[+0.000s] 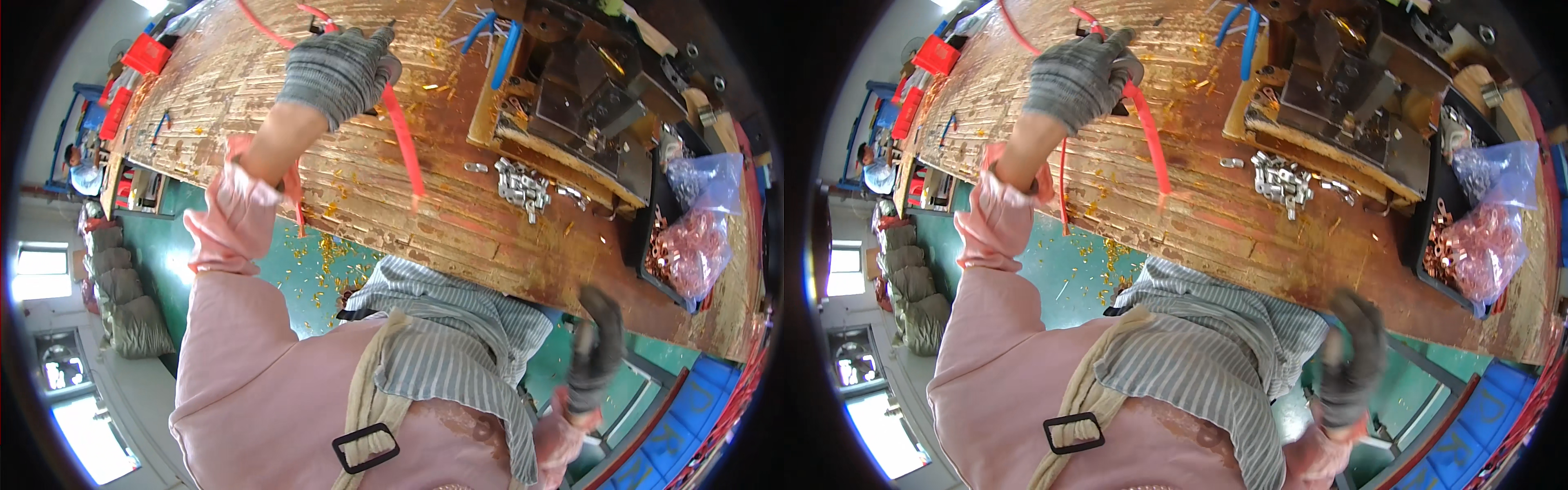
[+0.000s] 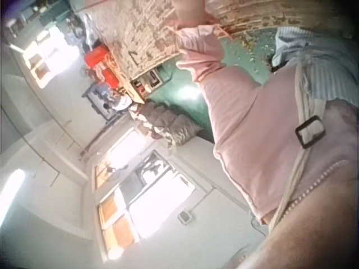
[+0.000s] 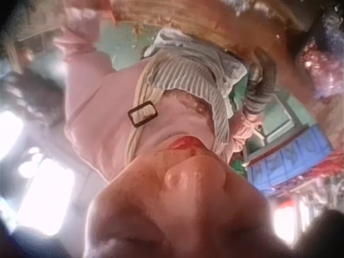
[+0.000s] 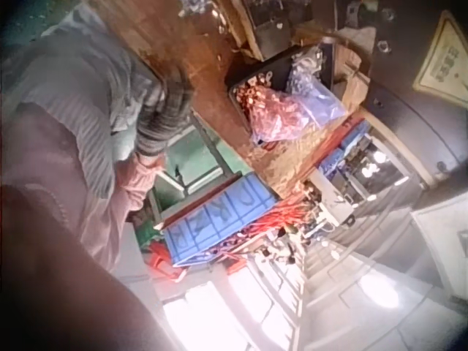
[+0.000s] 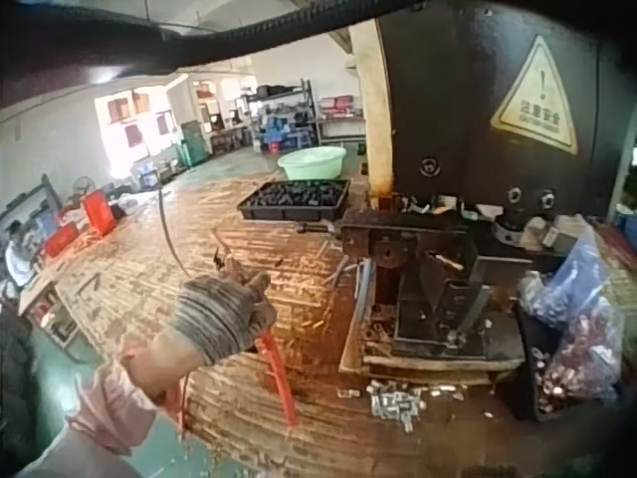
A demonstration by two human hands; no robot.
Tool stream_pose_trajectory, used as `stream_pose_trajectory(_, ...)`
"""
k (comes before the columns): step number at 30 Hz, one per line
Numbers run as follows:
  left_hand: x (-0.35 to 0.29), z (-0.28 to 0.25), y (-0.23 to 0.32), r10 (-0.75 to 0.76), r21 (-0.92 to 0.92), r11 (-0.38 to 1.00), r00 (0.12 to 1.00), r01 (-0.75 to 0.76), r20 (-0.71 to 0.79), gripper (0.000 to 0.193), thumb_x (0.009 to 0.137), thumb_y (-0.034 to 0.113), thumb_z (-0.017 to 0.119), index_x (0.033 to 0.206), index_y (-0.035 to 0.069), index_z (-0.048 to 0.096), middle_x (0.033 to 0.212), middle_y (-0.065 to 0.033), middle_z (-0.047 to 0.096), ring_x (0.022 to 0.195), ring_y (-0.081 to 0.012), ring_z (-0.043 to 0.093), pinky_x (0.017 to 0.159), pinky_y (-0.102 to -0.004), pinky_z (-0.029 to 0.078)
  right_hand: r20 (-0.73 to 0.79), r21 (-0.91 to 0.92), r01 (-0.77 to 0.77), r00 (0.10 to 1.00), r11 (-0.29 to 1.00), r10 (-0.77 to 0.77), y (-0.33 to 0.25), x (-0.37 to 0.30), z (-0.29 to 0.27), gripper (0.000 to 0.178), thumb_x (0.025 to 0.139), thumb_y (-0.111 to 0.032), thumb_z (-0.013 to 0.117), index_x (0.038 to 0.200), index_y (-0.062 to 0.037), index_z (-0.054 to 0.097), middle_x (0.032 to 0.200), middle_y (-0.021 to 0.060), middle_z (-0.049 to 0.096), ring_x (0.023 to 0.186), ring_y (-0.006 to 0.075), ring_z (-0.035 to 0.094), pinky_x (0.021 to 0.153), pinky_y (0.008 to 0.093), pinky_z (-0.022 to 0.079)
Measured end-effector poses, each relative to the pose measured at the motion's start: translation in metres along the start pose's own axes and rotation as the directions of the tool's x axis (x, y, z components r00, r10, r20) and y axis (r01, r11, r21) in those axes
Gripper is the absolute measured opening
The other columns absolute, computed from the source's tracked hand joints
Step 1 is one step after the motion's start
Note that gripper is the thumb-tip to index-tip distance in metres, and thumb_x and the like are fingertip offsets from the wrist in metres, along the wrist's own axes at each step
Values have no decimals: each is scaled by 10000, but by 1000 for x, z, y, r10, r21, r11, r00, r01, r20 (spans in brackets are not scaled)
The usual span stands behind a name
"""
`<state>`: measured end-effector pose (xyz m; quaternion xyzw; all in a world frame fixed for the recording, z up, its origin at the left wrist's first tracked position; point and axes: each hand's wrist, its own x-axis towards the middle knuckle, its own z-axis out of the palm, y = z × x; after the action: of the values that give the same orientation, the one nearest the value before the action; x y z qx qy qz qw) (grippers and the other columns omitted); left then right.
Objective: The person is assembling electrical cables by attaching connectors and managing wires at a workbench.
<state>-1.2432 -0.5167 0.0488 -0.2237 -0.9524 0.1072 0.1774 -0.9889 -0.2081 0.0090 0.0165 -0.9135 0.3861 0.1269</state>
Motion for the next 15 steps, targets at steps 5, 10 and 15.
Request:
stream_pose_trajectory(5, -27, -4, 51, -73, -178, 982, 997, 69, -16, 444, 772, 265, 555, 1202, 172, 492, 827, -135, 627, 757, -312, 610, 662, -407, 478, -84, -206, 332, 931, 921, -354, -57, 59, 82, 525, 808, -347, 567, 1210, -24, 469, 1141, 161, 528, 1056, 308, 504, 918, 416, 379)
stream_pose_trajectory(10, -49, 23, 68, -182, -326, 921, 976, 213, 123, 440, 792, 271, 559, 1215, 180, 482, 847, -148, 633, 757, -307, 620, 667, -403, 480, 240, -489, 227, 963, 842, -120, -43, 60, 114, 464, 816, -335, 517, 1152, -18, 487, 1051, 144, 553, 993, 270, 518, 954, 477, 320)
stream_pose_trajectory(15, -60, 33, 69, -211, -421, 870, 966, 256, 152, 391, 808, 230, 556, 1188, 158, 503, 881, -121, 646, 804, -294, 624, 696, -373, 484, 325, -604, 263, 943, 752, -69, -17, 47, 115, 250, 827, -272, 517, 909, -42, 570, 750, 96, 580, 761, 248, 567, 816, 417, 393)
